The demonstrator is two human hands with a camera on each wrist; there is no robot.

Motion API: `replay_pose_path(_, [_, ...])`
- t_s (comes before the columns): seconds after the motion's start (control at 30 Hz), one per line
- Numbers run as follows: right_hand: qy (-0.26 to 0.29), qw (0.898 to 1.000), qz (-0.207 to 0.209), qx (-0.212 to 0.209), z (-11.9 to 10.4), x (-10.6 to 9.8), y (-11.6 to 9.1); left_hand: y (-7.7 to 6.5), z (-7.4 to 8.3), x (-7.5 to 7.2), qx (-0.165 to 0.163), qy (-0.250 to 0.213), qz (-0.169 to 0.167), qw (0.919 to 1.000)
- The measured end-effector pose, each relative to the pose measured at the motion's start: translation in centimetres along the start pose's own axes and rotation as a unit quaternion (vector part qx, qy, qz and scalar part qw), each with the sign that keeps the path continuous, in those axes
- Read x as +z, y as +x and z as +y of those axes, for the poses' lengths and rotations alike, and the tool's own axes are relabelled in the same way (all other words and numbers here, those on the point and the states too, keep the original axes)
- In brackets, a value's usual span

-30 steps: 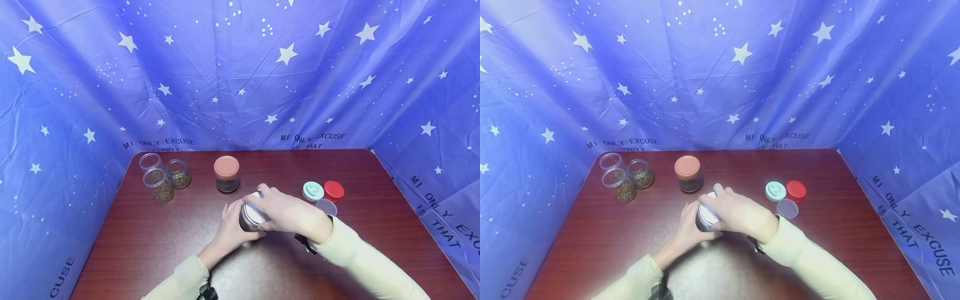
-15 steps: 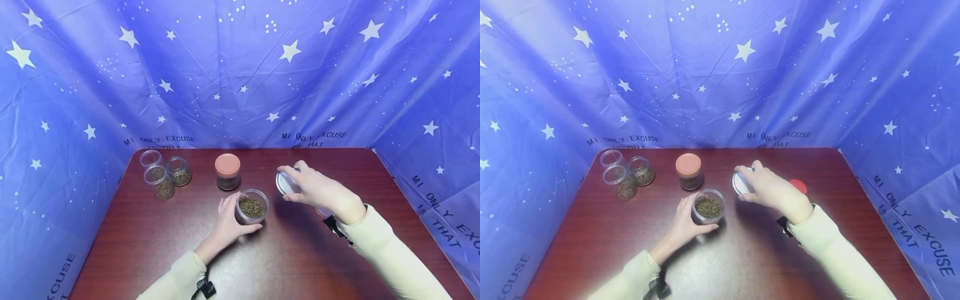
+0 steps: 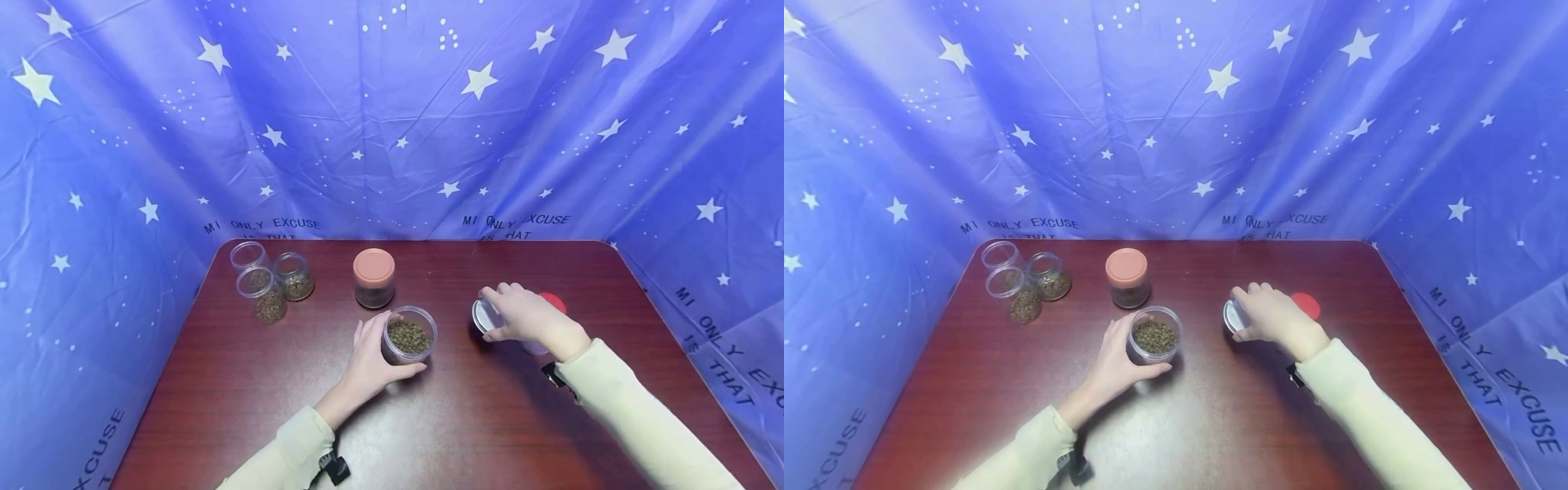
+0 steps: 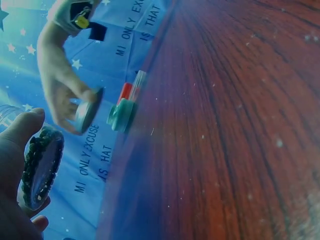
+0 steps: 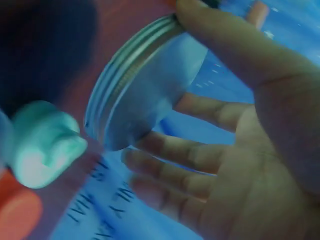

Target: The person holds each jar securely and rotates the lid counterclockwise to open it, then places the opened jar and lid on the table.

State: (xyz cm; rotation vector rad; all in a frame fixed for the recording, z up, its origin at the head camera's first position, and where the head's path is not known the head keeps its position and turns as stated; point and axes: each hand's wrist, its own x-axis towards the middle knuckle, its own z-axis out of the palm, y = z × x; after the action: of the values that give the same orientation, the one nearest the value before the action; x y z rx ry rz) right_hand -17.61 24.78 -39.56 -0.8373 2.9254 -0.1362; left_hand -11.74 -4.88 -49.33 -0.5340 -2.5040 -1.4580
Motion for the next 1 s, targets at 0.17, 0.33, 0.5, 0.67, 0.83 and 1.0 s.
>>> replay_pose_path(0.17, [-0.026,1.000,-0.008,-0.015,0.5,2.3,-0.4,-0.1,0.0,-0.1,-0.005,-0.002,-0.002,1.0000])
replay_pose_path(0.33, [-0.031,0.999,-0.016,-0.035,0.6,3.9,-0.7,-0.2,0.0,-0.1,-0.006,-0.011,-0.006,0.9999])
replay_pose_path(0.5, [-0.023,0.998,-0.009,-0.055,1.0,5.1,-1.1,-0.2,0.0,0.0,-0.009,-0.012,-0.010,0.9998])
replay_pose_path(0.67, [-0.012,0.998,-0.001,-0.061,1.3,5.7,-1.6,-0.2,0.0,0.1,-0.011,-0.013,-0.008,0.9998])
replay_pose_path(0.83, [-0.010,0.998,0.000,-0.059,1.4,5.8,-1.7,-0.2,-0.1,0.1,-0.010,-0.015,-0.005,0.9998])
replay_pose_path(1.0, [-0.014,0.999,-0.012,-0.038,1.3,5.7,-1.8,-0.2,-0.1,0.1,-0.013,-0.015,-0.004,0.9998])
